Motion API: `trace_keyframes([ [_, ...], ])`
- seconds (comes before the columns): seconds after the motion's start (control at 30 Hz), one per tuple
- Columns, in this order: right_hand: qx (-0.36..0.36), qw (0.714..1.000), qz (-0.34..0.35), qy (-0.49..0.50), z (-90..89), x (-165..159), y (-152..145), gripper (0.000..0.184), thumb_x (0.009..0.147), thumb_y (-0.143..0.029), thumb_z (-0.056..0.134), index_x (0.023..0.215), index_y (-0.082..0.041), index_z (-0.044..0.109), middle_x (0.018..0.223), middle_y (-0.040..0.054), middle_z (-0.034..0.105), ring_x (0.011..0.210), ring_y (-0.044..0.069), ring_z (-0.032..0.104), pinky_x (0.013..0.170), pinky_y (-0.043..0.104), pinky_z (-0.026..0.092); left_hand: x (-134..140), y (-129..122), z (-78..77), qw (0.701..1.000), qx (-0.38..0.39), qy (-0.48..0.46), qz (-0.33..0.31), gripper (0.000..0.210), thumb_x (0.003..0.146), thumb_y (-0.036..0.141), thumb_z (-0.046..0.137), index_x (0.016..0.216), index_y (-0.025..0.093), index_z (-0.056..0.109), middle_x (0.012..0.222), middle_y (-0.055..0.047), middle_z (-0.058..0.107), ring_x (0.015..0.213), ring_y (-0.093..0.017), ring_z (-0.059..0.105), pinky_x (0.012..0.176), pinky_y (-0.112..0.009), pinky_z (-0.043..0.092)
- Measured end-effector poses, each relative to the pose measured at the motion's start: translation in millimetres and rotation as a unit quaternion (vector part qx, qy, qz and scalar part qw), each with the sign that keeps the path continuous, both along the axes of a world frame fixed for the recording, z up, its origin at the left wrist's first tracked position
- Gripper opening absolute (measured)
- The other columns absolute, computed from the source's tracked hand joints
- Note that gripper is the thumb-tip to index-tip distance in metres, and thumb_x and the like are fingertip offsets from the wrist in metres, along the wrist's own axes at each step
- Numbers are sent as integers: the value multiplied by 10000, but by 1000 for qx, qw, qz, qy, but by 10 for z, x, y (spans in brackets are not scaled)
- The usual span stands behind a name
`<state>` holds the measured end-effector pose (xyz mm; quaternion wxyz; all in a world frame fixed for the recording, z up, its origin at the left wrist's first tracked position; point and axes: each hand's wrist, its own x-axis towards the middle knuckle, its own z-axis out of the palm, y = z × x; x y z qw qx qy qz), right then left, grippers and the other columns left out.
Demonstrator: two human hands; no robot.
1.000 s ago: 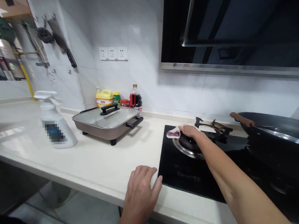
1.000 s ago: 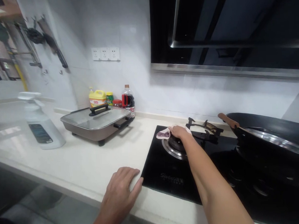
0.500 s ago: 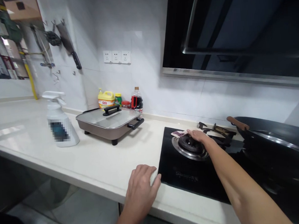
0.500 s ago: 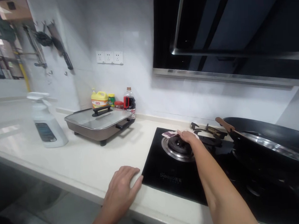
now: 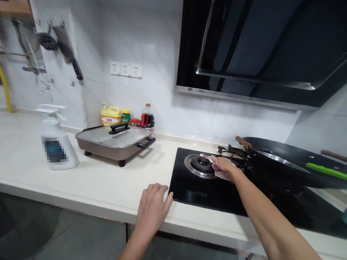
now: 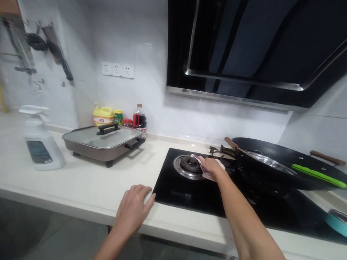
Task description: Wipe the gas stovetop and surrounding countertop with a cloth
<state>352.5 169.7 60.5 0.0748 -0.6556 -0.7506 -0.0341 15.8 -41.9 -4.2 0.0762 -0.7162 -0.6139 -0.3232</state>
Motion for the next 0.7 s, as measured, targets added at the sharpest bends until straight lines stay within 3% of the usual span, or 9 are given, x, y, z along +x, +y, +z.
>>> trace_keyframes([
  [0.17, -16, 999, -1, 48, 23, -160, -363, 626, 1082, -576, 230, 1142, -153, 688, 1158, 126, 739, 1054, 204, 688, 950, 353, 495, 10, 7, 9, 1000, -2, 11, 6, 243, 1025, 336, 532, 1099, 203, 721, 1103, -84, 722, 1063, -272, 620, 909, -411, 441],
  [0.27, -17, 998, 21, 62, 33, -207, -578, 593, 1063, -590, 237, 1196, -208, 671, 1190, 108, 744, 1081, 232, 684, 910, 332, 461, -3, 4, 0, 1000, 4, 13, 4, 235, 1023, 330, 533, 1081, 206, 723, 1090, -83, 723, 1055, -270, 623, 907, -409, 439],
  [0.37, -13, 997, 37, 63, 15, -175, -728, 532, 1048, -584, 274, 1156, -276, 694, 1150, 60, 747, 1119, 256, 654, 980, 390, 422, -24, 2, -24, 1000, 13, 10, -1, 232, 1024, 324, 530, 1071, 209, 725, 1080, -77, 725, 1049, -266, 624, 907, -409, 441],
  [0.53, 23, 998, 20, 48, -258, -253, -904, 526, 1020, -584, 367, 1398, -295, 590, 1441, 105, 578, 1344, 342, 473, 1110, 552, 324, -29, 6, -28, 1000, 6, 8, -2, 237, 1023, 324, 528, 1079, 208, 728, 1091, -79, 727, 1057, -271, 625, 907, -414, 450],
  [0.7, 29, 998, 48, 37, -432, -663, -1091, 561, 1020, -616, 362, 1459, -303, 518, 1495, 125, 514, 1344, 366, 439, 1094, 608, 319, -13, 26, -13, 1000, 6, 12, 1, 258, 1030, 338, 510, 1078, 213, 730, 1084, -85, 727, 1046, -277, 633, 906, -431, 468],
])
